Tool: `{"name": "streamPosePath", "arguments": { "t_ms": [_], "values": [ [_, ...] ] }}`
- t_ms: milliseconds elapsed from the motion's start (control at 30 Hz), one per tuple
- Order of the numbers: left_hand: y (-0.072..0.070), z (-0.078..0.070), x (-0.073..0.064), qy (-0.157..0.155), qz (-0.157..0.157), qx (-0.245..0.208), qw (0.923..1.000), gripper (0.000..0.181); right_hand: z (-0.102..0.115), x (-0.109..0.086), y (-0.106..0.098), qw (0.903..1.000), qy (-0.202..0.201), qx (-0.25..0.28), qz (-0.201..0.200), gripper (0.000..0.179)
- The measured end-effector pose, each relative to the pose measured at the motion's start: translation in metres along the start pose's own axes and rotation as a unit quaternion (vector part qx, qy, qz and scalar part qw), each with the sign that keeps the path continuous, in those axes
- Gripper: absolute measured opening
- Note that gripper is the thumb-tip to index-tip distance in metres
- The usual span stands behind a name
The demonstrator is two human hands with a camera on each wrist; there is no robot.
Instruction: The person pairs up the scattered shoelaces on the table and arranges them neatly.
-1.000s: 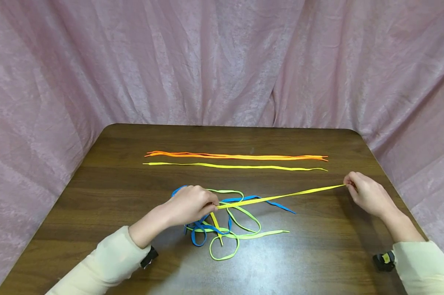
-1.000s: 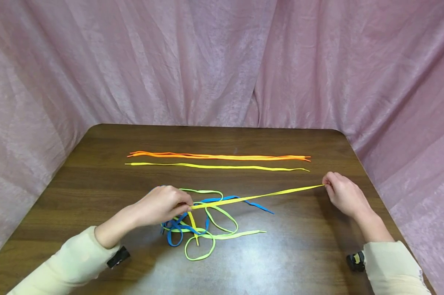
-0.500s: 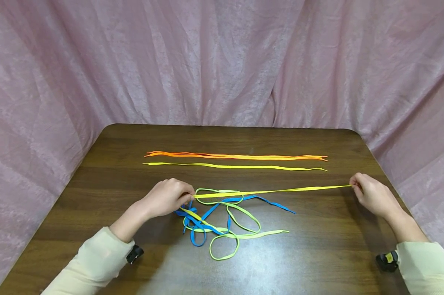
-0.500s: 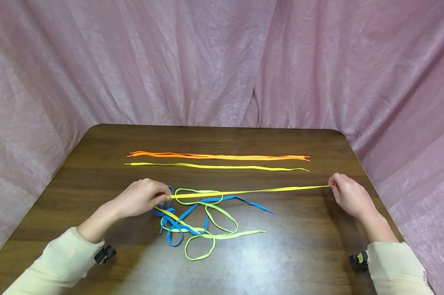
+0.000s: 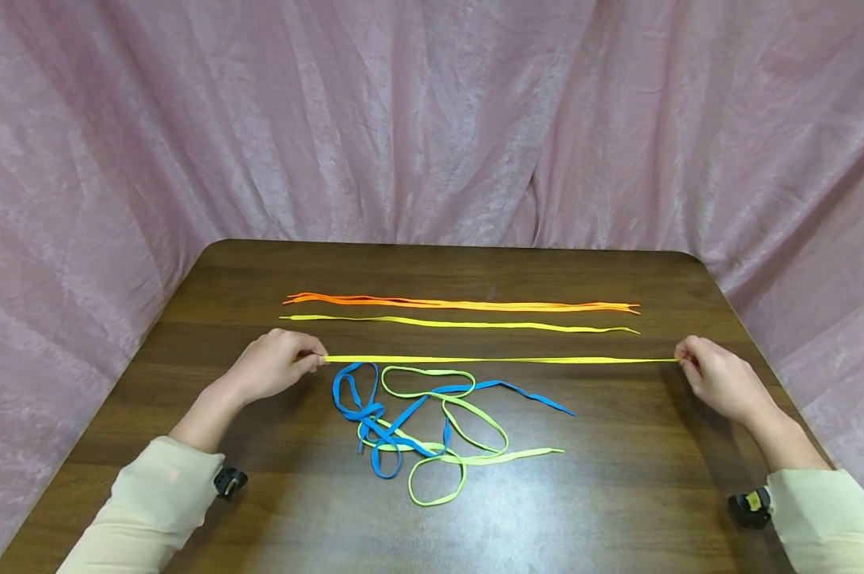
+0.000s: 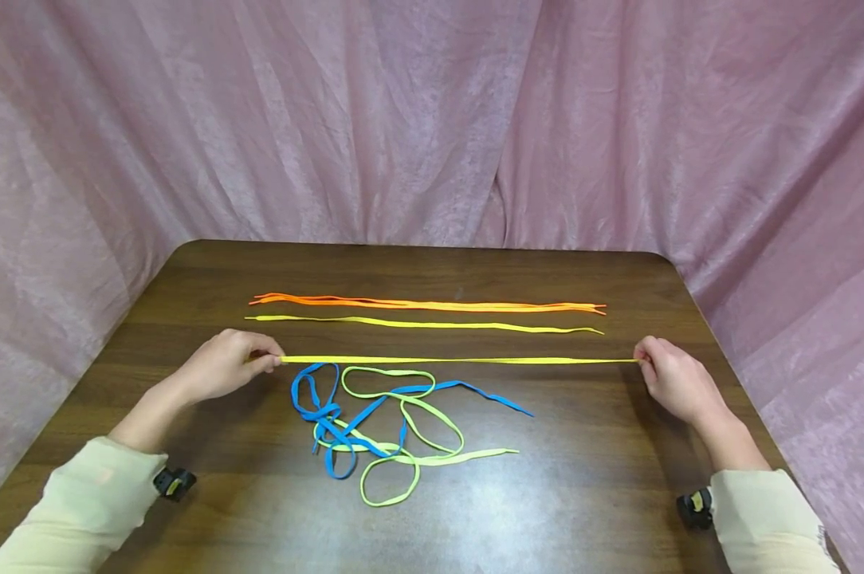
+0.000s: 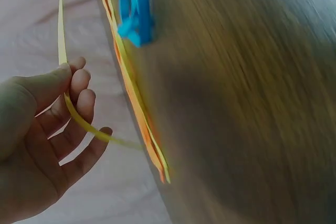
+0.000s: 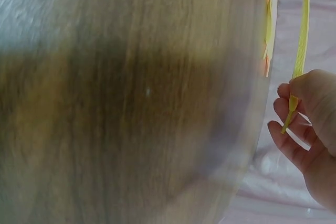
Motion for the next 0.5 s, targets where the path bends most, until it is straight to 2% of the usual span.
{"name": "streamPosePath", "arguments": {
  "t_ms": [167, 500],
  "values": [
    [-0.007, 0.021, -0.008, -0.026, -0.017, 0.006, 0.9995, 0.006, 0.005, 0.001, 0.003, 0.9999, -0.016, 0.004, -0.002, 0.024],
    [-0.015, 0.058, -0.022, -0.078, -0.033, 0.022, 0.9961, 0.009, 0.008, 0.002, 0.004, 0.9998, -0.018, 0.006, -0.003, 0.024]
  ]
}}
Point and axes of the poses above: each hand's wrist, its own x-axis towards the middle knuckle, its own y-axis out of the palm, z = x × y, the point moved 10 cm from there along x, towards the middle knuckle, and after that the axes turned 10 degrees about y, right-handed, at the moved point
